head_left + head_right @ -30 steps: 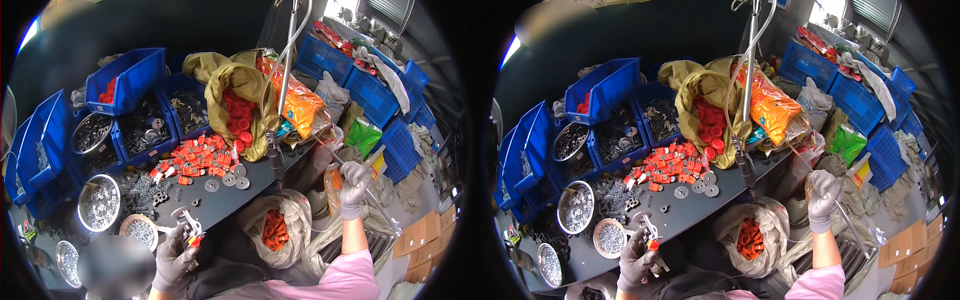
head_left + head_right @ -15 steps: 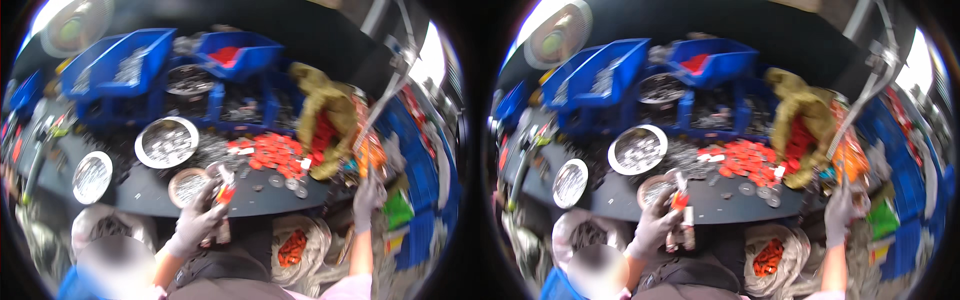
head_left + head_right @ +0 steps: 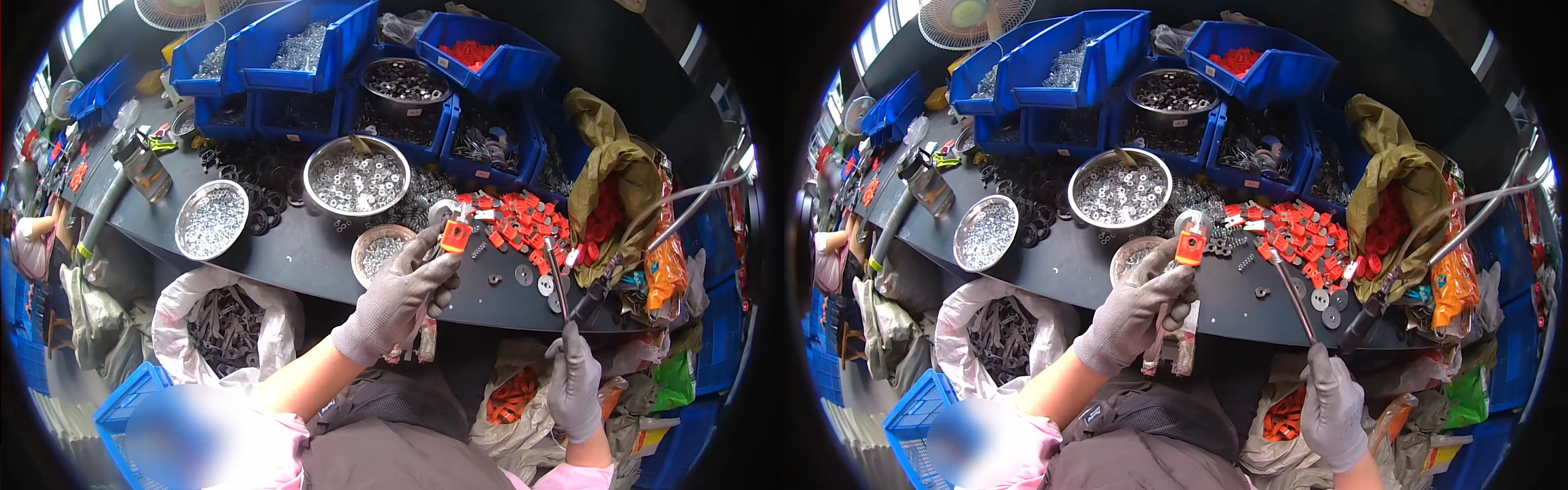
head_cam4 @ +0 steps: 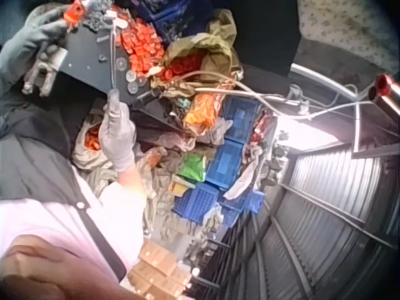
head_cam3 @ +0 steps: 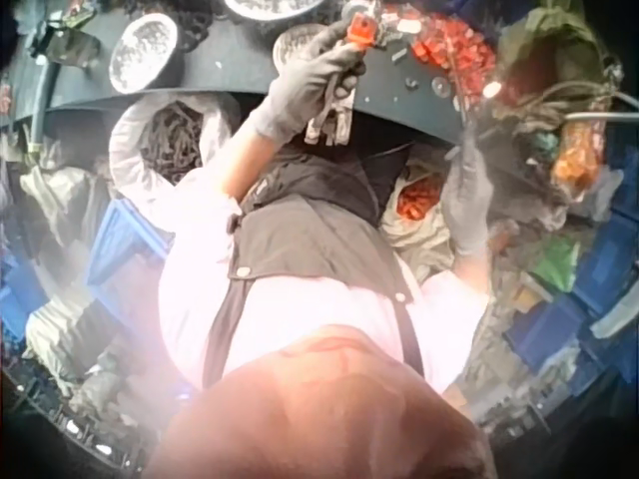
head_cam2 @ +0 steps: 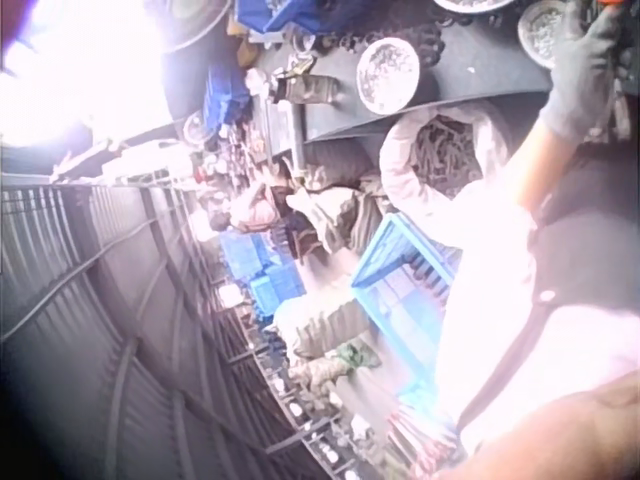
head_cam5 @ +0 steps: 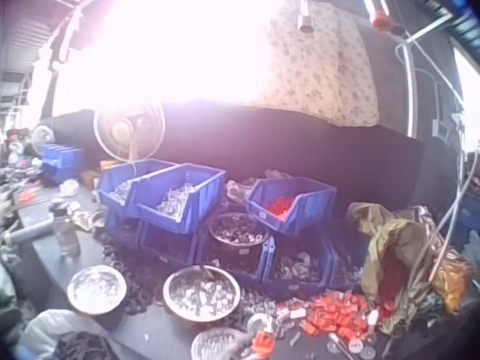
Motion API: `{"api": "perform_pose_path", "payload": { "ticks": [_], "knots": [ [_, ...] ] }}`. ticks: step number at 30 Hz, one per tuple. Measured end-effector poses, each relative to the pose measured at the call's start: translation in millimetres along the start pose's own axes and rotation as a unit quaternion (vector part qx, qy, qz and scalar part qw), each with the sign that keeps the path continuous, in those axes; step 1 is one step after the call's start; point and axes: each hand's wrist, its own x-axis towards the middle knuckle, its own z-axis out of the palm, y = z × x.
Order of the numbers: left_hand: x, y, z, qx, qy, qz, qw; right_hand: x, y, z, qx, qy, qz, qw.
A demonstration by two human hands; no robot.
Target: The person assembles mechanical components including washers, gaskets, and metal tubes using a power drill and pliers.
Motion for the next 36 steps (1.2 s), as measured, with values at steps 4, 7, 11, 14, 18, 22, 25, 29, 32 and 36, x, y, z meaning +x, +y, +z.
{"api": "perform_pose_path", "payload": {
  "ticks": [4,7,11,14,18,22,25,29,32,36],
  "knots": [
    [-5.6,-4.5,0.5,0.014,0.007,0.011,1.000,24.0,-11.0,2.4,-0.048,-0.080,-0.038,0.995],
    [-8.1,-2.6,-1.0,0.033,0.025,0.005,0.999,29.6,-13.8,9.9,-0.053,-0.100,-0.034,0.993],
    [-8.0,-5.6,-1.3,0.136,0.072,0.073,0.985,31.1,-15.4,13.4,-0.074,-0.094,-0.044,0.992],
    [-5.8,-6.9,-15.3,0.364,0.094,0.218,0.901,33.4,-17.7,12.4,-0.080,-0.127,-0.027,0.988],
    [8.1,1.6,-25.0,0.525,0.054,0.371,0.764,34.6,1.6,30.7,0.077,-0.133,0.025,0.988],
    [10.0,1.5,-26.0,0.534,0.054,0.380,0.753,35.8,-6.6,50.5,0.568,-0.173,0.376,0.712],
    [6.5,8.7,-26.5,0.532,0.066,0.380,0.754,31.6,0.1,72.9,0.393,-0.100,0.227,0.886],
    [-7.9,28.5,-19.9,0.477,0.052,0.330,0.812,33.0,-12.3,63.5,0.538,-0.118,0.315,0.773],
    [-20.7,28.9,-17.2,0.499,0.022,0.352,0.792,38.1,-20.8,60.2,0.632,-0.150,0.345,0.677],
    [-40.0,21.8,-3.0,0.565,-0.008,0.380,0.732,47.5,-27.7,62.6,0.764,-0.171,0.316,0.536]
  ]
}}
